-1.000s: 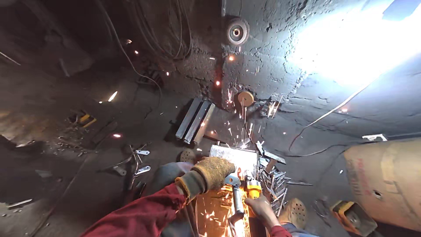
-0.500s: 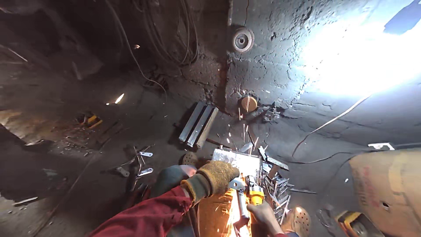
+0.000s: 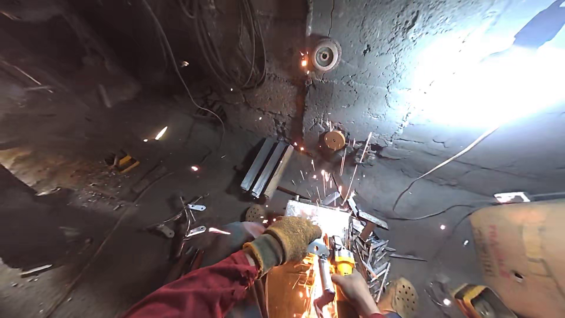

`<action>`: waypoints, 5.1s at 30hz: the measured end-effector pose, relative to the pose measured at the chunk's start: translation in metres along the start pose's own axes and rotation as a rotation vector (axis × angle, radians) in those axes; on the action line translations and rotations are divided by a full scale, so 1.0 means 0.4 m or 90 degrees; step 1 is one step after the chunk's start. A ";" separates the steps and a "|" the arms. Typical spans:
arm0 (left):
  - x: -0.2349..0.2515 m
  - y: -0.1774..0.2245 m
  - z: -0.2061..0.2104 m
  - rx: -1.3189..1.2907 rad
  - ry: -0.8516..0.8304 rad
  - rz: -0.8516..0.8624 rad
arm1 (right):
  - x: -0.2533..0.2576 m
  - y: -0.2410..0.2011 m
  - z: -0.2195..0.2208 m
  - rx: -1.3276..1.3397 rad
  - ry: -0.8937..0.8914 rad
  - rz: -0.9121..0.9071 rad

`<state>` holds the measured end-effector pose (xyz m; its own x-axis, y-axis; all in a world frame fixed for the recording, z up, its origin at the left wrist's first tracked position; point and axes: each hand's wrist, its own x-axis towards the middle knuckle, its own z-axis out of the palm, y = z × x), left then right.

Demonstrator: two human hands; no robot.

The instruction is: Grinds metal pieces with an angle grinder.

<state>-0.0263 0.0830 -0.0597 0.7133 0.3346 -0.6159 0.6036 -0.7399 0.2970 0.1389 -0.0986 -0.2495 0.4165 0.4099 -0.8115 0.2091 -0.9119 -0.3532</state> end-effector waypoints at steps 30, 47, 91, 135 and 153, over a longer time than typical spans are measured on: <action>-0.018 -0.123 -0.007 0.263 -0.051 0.158 | 0.000 0.085 -0.013 -0.011 -0.059 0.019; 0.010 -0.146 -0.018 0.305 -0.040 0.204 | -0.018 0.072 -0.015 0.010 -0.065 0.013; 0.001 -0.110 -0.022 0.276 -0.051 0.202 | -0.023 0.037 -0.015 0.076 -0.053 -0.002; -0.004 -0.123 -0.010 0.272 -0.032 0.232 | -0.013 0.031 -0.022 -0.010 -0.056 0.006; -0.002 -0.094 -0.024 0.279 -0.049 0.210 | -0.022 0.018 -0.030 -0.011 -0.051 0.007</action>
<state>-0.0462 0.1164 -0.0633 0.8010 0.0129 -0.5985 0.1364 -0.9774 0.1616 0.1473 -0.1084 -0.2392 0.3465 0.3953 -0.8507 0.2199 -0.9158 -0.3361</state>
